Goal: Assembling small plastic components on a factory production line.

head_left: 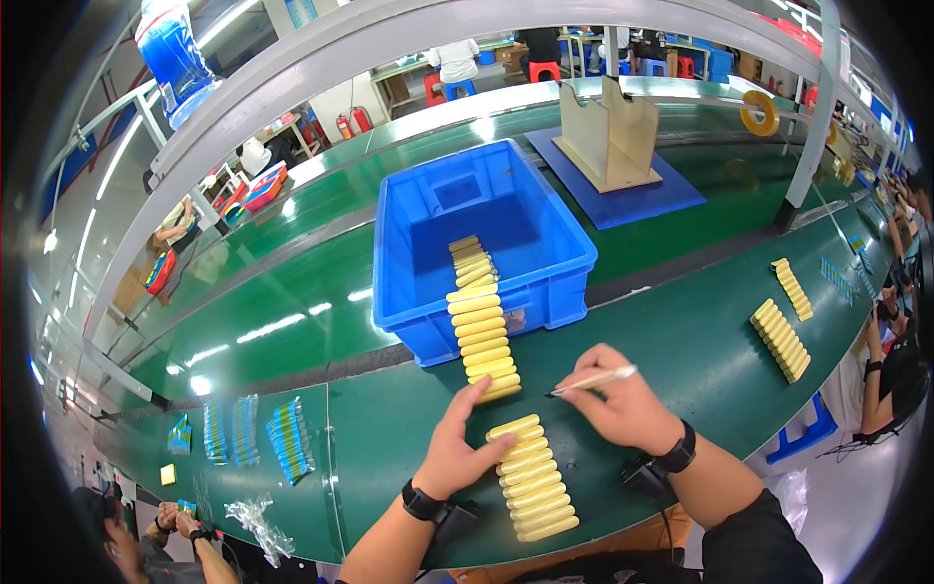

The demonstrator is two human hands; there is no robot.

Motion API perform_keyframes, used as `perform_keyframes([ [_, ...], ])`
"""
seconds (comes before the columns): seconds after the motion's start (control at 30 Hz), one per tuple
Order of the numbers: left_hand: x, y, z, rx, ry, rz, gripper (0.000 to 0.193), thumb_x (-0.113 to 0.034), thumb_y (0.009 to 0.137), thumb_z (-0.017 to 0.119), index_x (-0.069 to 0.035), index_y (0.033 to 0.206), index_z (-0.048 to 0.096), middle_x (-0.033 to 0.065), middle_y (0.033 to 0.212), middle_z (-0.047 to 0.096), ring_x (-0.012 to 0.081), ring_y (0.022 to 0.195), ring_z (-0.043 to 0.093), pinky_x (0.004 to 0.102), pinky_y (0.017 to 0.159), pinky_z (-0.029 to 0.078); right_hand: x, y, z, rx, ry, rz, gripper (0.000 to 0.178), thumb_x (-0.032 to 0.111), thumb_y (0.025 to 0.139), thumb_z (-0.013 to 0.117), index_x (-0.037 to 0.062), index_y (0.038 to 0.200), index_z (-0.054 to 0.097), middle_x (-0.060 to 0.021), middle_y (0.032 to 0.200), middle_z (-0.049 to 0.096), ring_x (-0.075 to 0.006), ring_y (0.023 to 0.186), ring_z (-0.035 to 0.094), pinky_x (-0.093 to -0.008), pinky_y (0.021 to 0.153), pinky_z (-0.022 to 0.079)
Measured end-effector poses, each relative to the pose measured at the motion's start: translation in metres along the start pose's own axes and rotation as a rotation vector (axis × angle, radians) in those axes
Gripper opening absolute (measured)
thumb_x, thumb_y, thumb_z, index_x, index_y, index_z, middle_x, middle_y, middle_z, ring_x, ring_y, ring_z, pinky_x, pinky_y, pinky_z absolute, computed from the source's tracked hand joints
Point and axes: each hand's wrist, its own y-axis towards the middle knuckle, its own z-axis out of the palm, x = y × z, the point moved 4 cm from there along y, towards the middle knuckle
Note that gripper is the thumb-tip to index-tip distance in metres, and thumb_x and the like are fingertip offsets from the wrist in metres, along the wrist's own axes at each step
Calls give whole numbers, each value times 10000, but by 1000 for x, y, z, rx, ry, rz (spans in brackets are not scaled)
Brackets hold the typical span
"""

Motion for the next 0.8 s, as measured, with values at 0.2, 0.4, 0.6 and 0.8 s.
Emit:
perform_keyframes([
  [0.2,-28,-3,-2,161,-289,260,765,-460,993,610,22,1558,426,218,1559,463,359,1461,414,441,1232,255,24,0,3,179,646,74,142,123,1030,665,24,1061,762,-48,1171,669,-153,1047,648,-317,900,511],
  [0.4,-35,-14,12,158,-334,222,862,-498,977,614,29,1600,336,215,1600,415,343,1496,376,445,1245,219,30,-22,13,679,767,264,247,210,1047,663,7,1146,762,-34,1030,769,-79,888,661,-265,804,539],
  [0.6,-26,3,0,151,-636,62,861,-200,936,715,44,1623,258,178,1611,395,282,1513,353,405,1249,235,43,-39,23,1135,759,383,267,221,1050,667,20,1209,744,-24,1044,761,-74,769,633,-237,692,529],
  [0.8,-8,2,0,172,-280,-28,777,-52,897,760,-36,1590,410,150,1518,535,251,1415,496,373,1188,360,43,-46,34,1274,693,379,292,263,1057,656,26,1205,742,3,946,753,-69,682,617,-234,643,513],
])
